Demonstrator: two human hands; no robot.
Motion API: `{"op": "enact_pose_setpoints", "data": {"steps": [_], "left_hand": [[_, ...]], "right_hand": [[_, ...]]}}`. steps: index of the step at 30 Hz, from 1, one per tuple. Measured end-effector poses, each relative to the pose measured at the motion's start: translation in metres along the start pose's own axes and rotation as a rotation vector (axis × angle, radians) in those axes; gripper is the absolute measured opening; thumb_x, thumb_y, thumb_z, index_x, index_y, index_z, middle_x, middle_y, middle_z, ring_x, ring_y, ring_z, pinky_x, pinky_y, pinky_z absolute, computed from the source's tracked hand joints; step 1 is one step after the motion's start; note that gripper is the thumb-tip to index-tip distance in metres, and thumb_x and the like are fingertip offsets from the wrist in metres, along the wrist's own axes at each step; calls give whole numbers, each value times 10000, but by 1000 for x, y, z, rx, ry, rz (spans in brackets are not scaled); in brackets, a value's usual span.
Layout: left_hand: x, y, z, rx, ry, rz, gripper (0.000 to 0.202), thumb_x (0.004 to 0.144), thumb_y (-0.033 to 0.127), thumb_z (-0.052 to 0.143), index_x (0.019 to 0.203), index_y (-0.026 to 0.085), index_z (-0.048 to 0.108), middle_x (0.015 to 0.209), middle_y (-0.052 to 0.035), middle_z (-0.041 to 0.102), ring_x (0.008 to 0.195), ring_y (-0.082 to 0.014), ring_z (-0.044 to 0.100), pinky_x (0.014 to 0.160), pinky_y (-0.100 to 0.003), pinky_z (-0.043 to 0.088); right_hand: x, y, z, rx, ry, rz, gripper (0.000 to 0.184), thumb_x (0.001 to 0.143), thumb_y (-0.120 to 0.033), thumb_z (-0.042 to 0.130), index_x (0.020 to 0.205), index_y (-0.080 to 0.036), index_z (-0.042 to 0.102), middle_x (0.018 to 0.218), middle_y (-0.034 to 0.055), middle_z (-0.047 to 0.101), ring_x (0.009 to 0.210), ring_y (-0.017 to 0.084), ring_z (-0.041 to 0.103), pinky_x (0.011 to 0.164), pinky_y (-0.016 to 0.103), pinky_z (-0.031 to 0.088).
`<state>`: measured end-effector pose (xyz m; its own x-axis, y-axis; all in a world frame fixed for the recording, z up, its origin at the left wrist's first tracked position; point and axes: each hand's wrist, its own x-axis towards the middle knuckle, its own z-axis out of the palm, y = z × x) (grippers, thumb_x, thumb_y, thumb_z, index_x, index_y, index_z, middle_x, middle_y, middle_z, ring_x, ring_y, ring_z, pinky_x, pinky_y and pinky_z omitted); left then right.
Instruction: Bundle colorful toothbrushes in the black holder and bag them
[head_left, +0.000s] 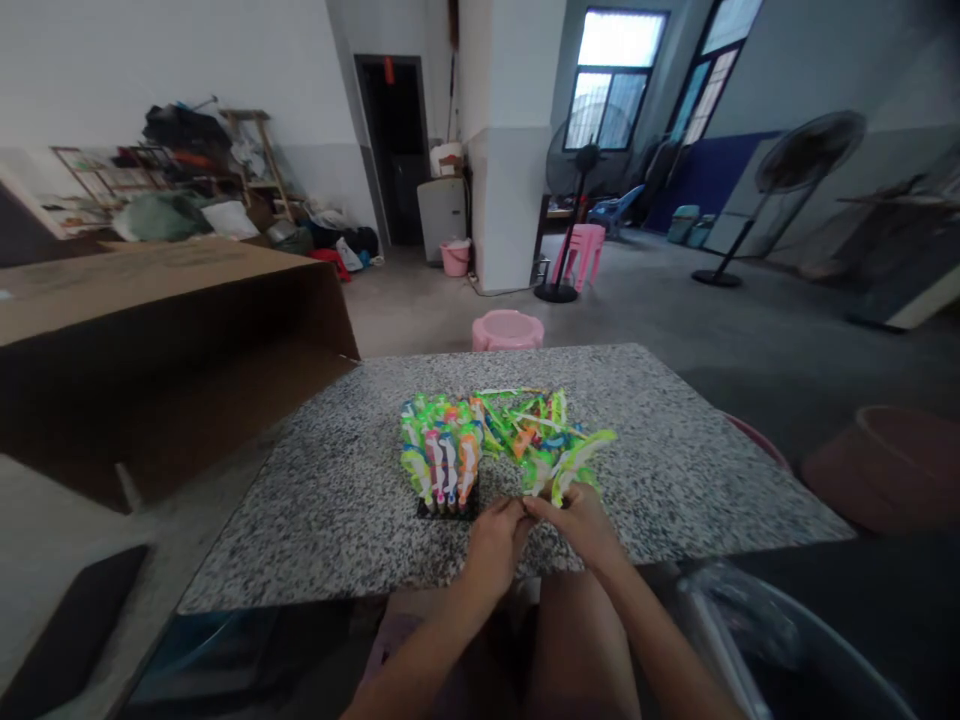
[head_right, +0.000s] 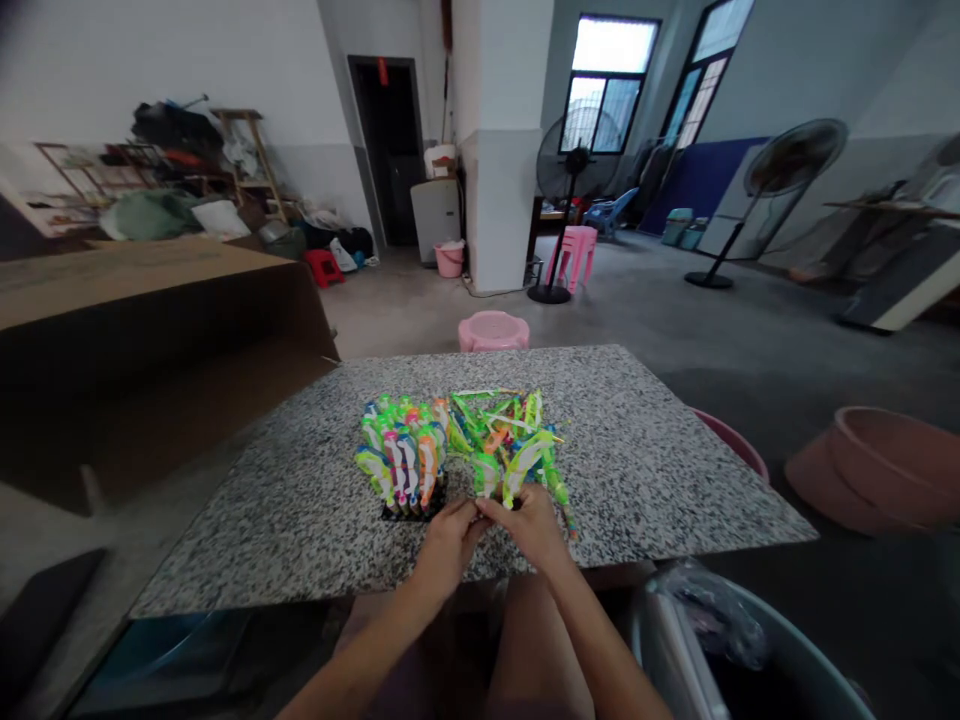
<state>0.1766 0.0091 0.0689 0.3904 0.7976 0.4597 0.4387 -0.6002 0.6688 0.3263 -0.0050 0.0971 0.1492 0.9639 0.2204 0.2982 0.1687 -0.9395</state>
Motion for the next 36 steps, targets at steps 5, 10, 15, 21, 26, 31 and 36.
{"op": "enact_pose_setpoints", "data": {"steps": [5,10,15,21,26,31,36], "left_hand": [[-54,-18,-19,-49,128,-139,132,907,265,518,848,196,613,831,-39,666,785,-164,632,725,-269,506],[-95,-67,-67,-49,411,-352,161,875,359,552,907,212,607,919,-42,720,836,-185,678,778,-299,518],[-65,-114,-88,-69,459,-360,190,864,381,540,867,195,578,880,-47,715,819,-181,674,770,-292,509],[-30,-134,-85,-157,314,-278,116,830,288,564,787,187,600,768,-13,705,720,-153,655,678,-240,489],[-32,-141,-82,-92,232,-259,58,812,215,587,838,202,637,809,-13,724,722,-159,669,684,-245,492],[-37,-147,-76,65,164,-226,83,852,202,538,876,200,617,822,-40,692,766,-179,655,720,-275,488],[-37,-150,-72,179,136,-215,107,868,194,490,915,196,586,842,-58,674,773,-194,648,717,-300,494]], "right_hand": [[-10,1,12,200,-107,71,354,669,-406,727,931,-209,592,802,-4,631,581,124,535,550,257,451],[4,32,50,224,-76,62,285,747,-435,617,886,-240,463,816,20,675,527,135,564,495,269,452],[24,48,91,142,98,-32,261,722,-401,644,830,-225,485,781,24,691,708,177,651,614,283,508],[29,59,108,-21,210,-11,261,716,-420,649,818,-211,529,767,34,693,689,179,651,642,311,537],[27,58,107,-106,197,-11,260,712,-385,654,871,-209,548,779,53,715,713,200,678,664,317,539],[26,61,106,-332,168,-25,197,708,-338,629,838,-225,535,703,28,712,659,207,687,672,329,539],[27,69,112,-504,153,-60,166,734,-307,616,857,-223,543,734,31,727,674,211,696,680,328,532]]}}
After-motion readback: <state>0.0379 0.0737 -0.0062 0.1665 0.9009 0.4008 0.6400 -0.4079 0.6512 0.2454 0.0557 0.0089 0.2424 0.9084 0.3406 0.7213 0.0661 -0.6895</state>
